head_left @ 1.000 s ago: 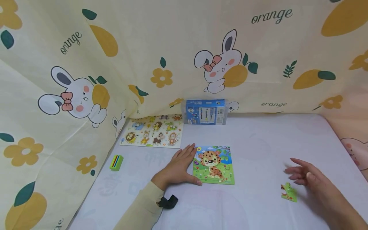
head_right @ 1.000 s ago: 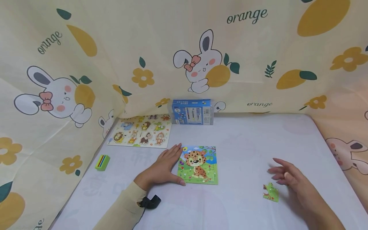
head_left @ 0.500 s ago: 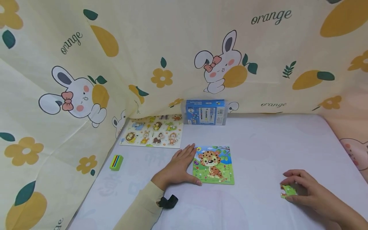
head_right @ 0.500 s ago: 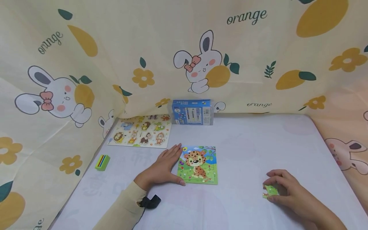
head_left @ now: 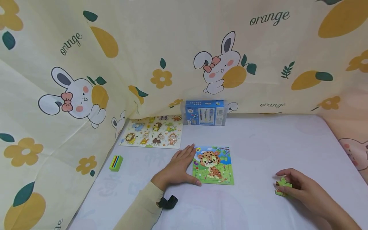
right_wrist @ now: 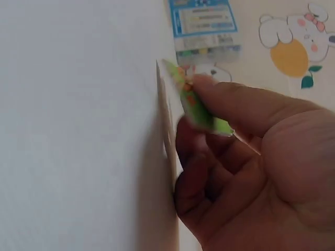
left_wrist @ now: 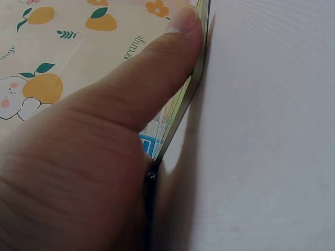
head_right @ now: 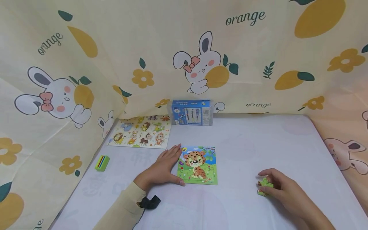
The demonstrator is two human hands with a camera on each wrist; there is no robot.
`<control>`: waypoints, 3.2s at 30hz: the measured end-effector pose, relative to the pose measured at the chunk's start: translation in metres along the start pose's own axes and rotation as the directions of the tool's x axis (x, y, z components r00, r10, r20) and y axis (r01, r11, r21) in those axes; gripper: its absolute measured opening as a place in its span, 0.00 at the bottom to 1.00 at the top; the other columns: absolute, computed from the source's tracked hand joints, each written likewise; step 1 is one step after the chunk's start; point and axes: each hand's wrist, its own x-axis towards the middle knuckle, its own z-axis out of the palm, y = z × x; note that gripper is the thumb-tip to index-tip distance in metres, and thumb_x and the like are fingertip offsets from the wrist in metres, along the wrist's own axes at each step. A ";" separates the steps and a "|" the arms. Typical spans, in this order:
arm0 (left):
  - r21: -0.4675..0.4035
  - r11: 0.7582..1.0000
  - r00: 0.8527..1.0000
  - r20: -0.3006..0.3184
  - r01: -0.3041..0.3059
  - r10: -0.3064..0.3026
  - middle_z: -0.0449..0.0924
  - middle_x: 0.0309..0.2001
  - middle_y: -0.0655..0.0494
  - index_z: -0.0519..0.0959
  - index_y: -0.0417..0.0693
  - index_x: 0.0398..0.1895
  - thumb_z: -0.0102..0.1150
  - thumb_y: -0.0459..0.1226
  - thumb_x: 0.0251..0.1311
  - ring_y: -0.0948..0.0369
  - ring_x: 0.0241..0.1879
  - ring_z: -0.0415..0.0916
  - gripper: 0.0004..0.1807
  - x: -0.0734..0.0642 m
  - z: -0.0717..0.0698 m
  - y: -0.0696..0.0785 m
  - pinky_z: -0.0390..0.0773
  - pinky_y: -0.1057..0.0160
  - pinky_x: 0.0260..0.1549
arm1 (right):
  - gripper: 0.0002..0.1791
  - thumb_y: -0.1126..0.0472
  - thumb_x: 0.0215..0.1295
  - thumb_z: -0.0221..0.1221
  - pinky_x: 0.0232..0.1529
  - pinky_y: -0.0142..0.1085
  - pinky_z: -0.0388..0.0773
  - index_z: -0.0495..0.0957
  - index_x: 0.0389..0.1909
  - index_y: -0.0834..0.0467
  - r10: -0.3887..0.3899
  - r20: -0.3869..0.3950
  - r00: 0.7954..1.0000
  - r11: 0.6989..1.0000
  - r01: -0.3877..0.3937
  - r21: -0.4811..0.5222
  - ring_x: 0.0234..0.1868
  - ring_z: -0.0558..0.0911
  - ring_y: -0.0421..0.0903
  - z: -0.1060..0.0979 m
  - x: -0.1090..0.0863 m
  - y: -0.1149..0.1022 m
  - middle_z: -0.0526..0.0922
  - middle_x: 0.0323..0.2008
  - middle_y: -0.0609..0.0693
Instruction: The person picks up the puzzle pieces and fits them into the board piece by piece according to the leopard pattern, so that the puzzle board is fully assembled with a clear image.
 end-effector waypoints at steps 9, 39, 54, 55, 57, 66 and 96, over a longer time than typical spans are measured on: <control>0.002 1.000 1.000 0.004 0.005 -0.005 0.31 0.89 0.59 0.44 0.47 0.91 0.77 0.74 0.47 0.63 0.86 0.25 0.79 0.000 0.000 0.000 0.32 0.51 0.82 | 0.19 0.60 0.70 0.75 0.32 0.30 0.74 0.86 0.59 0.55 0.028 -0.010 1.000 1.000 -0.028 0.012 0.34 0.76 0.39 0.019 0.012 -0.023 0.79 0.34 0.45; 0.004 1.000 1.000 -0.008 -0.013 0.013 0.32 0.90 0.57 0.43 0.47 0.91 0.76 0.75 0.47 0.62 0.86 0.26 0.79 0.001 0.001 -0.002 0.32 0.49 0.82 | 0.12 0.67 0.75 0.69 0.45 0.34 0.84 0.89 0.56 0.55 -0.167 -0.037 0.985 0.963 0.171 0.208 0.45 0.84 0.41 0.098 0.070 -0.082 0.88 0.47 0.43; 0.005 1.000 1.000 -0.003 -0.001 0.001 0.32 0.90 0.58 0.43 0.48 0.91 0.76 0.75 0.47 0.63 0.86 0.25 0.79 0.001 0.002 -0.002 0.32 0.50 0.82 | 0.15 0.66 0.68 0.75 0.32 0.33 0.75 0.90 0.55 0.57 -0.215 -0.037 0.976 0.976 0.215 0.015 0.34 0.74 0.38 0.111 0.076 -0.088 0.78 0.40 0.41; 0.005 1.000 1.000 -0.002 0.001 -0.001 0.32 0.90 0.58 0.43 0.48 0.91 0.76 0.75 0.47 0.63 0.86 0.25 0.79 0.001 0.001 -0.002 0.32 0.50 0.82 | 0.15 0.65 0.68 0.76 0.32 0.33 0.74 0.90 0.54 0.57 -0.217 -0.031 0.976 0.976 0.217 -0.002 0.34 0.73 0.38 0.112 0.076 -0.088 0.77 0.40 0.42; 0.006 1.000 1.000 -0.001 0.003 -0.003 0.32 0.90 0.58 0.43 0.48 0.91 0.76 0.75 0.47 0.63 0.85 0.25 0.79 0.001 0.001 -0.001 0.32 0.50 0.82 | 0.13 0.65 0.67 0.76 0.32 0.33 0.74 0.91 0.51 0.57 -0.216 -0.021 0.976 0.976 0.215 -0.020 0.34 0.72 0.38 0.112 0.076 -0.088 0.75 0.42 0.43; -0.001 1.000 1.000 0.008 0.018 -0.018 0.31 0.89 0.59 0.44 0.48 0.91 0.77 0.74 0.47 0.62 0.86 0.26 0.79 0.000 -0.001 0.001 0.32 0.50 0.82 | 0.10 0.65 0.67 0.76 0.32 0.34 0.74 0.89 0.46 0.55 -0.189 0.010 0.982 0.981 0.190 -0.039 0.34 0.72 0.38 0.111 0.074 -0.090 0.76 0.42 0.43; -0.109 0.993 0.999 -0.027 -0.044 0.041 0.37 0.89 0.61 0.43 0.53 0.92 0.75 0.75 0.47 0.62 0.86 0.33 0.77 -0.002 -0.002 -0.001 0.32 0.47 0.82 | 0.20 0.52 0.78 0.67 0.60 0.63 0.79 0.85 0.62 0.60 -0.194 0.017 0.981 0.928 0.189 -0.320 0.61 0.81 0.62 0.021 0.067 -0.073 0.84 0.57 0.55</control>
